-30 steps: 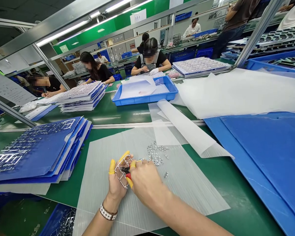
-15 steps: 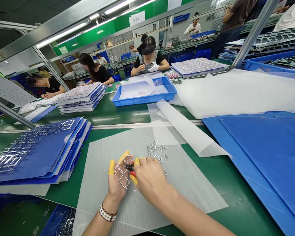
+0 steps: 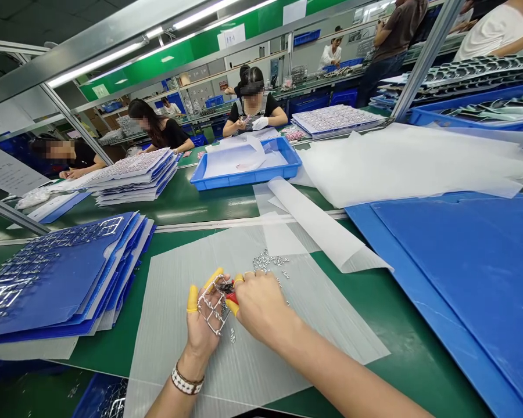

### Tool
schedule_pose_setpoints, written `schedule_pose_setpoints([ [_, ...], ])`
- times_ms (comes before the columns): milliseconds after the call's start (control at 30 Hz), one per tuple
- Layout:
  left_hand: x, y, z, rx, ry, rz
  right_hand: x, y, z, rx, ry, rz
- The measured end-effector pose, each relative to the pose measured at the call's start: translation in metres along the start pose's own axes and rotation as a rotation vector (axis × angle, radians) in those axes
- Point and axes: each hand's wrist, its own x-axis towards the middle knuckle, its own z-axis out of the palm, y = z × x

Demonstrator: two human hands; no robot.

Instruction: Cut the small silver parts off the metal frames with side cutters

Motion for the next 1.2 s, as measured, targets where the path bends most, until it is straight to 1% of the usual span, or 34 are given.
schedule_pose_setpoints([
  [267, 0.002, -0.001, -0.001, 0.000, 0.000, 0.002, 0.000, -0.001, 0.003, -0.026, 0.005, -0.023],
  [433, 0.004, 0.009, -0.002, -0.079, -0.011, -0.008, -0.002, 0.002, 0.007, -0.033, 0.026, -0.001],
  [600, 0.007, 0.018, -0.002, -0.152, -0.026, 0.007, -0.005, 0.003, 0.013, -0.030, -0.003, 0.002],
  [833, 0.007, 0.016, 0.002, -0.145, -0.029, 0.030, -0.003, -0.001, 0.015, -0.016, -0.007, 0.001],
  [1067, 0.006, 0.016, 0.002, -0.113, 0.012, 0.047, -0.002, 0.000, 0.009, 0.001, -0.074, 0.027],
  [1200, 0.005, 0.015, 0.003, -0.088, 0.011, 0.064, -0.001, 0.000, 0.010, 0.015, -0.077, 0.025],
])
